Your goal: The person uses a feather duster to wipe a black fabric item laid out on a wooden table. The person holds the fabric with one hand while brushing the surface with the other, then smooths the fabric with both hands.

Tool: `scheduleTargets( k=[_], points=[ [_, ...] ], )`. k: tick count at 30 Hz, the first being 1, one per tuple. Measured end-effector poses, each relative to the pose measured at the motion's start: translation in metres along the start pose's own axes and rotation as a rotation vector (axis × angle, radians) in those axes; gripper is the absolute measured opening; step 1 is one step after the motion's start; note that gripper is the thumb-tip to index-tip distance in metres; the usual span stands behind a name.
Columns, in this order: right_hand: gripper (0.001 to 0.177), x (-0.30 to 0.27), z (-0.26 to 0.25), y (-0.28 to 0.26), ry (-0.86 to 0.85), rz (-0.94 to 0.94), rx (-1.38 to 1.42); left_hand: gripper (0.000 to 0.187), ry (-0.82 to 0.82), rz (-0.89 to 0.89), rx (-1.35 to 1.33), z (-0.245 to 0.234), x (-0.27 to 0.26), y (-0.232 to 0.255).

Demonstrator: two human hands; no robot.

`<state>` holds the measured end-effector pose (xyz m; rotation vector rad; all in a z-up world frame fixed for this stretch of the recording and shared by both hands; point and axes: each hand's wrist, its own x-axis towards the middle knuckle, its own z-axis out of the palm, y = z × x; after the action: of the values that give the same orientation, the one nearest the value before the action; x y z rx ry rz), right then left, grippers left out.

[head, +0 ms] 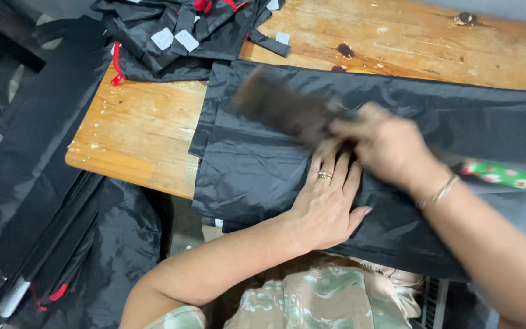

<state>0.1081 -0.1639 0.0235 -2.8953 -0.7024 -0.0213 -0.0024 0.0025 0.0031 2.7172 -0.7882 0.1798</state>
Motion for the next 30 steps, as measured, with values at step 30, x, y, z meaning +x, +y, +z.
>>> scheduleTargets(
  k=[30],
  points=[
    [0.047, -0.209, 0.012, 0.163, 0.270, 0.630, -0.516, 0.088, 0.105, 0.042, -0.147, -0.019, -0.004, -0.020]
  ],
)
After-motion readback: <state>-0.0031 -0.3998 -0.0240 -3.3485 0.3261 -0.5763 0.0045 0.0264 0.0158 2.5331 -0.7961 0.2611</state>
